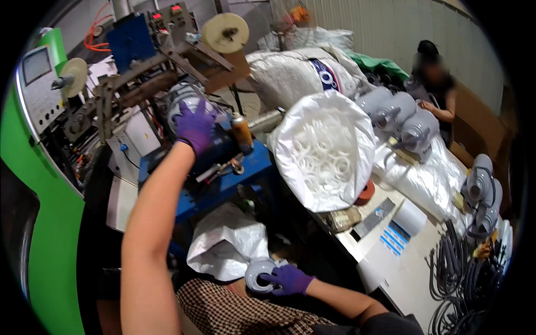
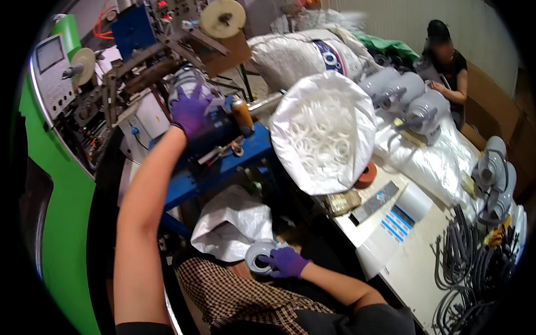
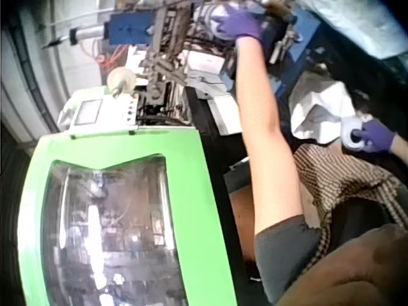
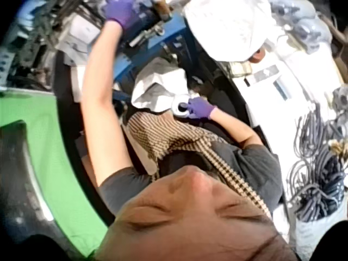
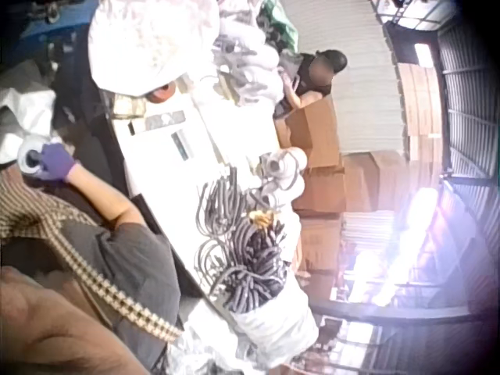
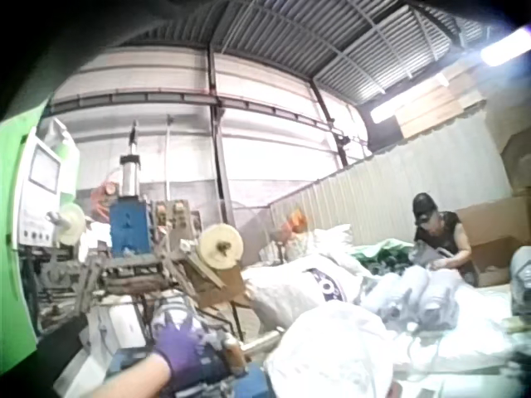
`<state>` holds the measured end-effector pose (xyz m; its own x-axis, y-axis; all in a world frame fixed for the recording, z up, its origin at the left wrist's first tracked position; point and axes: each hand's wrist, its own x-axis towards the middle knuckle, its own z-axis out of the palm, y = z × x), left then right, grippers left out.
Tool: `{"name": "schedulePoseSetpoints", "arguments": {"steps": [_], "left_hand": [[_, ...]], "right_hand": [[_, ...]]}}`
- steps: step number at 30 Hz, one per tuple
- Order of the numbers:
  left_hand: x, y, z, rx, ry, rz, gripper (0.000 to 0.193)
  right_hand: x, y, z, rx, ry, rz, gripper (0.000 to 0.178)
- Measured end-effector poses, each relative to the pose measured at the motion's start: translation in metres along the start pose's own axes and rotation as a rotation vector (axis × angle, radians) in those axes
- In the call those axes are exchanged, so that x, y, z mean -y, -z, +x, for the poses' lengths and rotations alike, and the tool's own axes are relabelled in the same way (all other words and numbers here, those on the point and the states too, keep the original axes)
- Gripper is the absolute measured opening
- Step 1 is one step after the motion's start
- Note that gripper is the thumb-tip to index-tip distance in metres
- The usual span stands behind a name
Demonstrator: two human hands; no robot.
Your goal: The person assembles white plastic containers by attaching handles and lids. They pick up a container, fit a handle onto the rim, and then place a lid on top. The process is repeated for multiple units in a workshop setting.
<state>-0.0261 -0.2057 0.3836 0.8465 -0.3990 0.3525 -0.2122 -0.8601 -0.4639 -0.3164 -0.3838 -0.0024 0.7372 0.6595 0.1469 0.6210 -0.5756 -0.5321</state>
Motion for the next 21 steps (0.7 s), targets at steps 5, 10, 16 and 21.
{"name": "schedulePoseSetpoints", "arguments": {"steps": [5,10,16,21], "left_hand": [[-0.003,-0.037,-0.049,-0.482,-0.563,-0.087,0.061],[-0.139,-0.081,-0.264,0.242,-1.190,-0.554,0.099],[-0.209,-0.169,-0.377,0.427,-1.227,-0.797,0.109],[-0.201,-0.176,-0.358,0.278,-1.279,-0.883,0.082]], "right_hand": [[0.014,0.130,-0.002,-0.490,0.032,-0.341,0.038],[-0.067,0.213,-0.006,-0.902,-0.376,-0.832,0.064],[-0.096,0.189,0.003,-0.689,-0.487,-0.796,0.056],[-0.053,0.213,-0.037,-0.855,-0.168,-0.722,0.048]]}}
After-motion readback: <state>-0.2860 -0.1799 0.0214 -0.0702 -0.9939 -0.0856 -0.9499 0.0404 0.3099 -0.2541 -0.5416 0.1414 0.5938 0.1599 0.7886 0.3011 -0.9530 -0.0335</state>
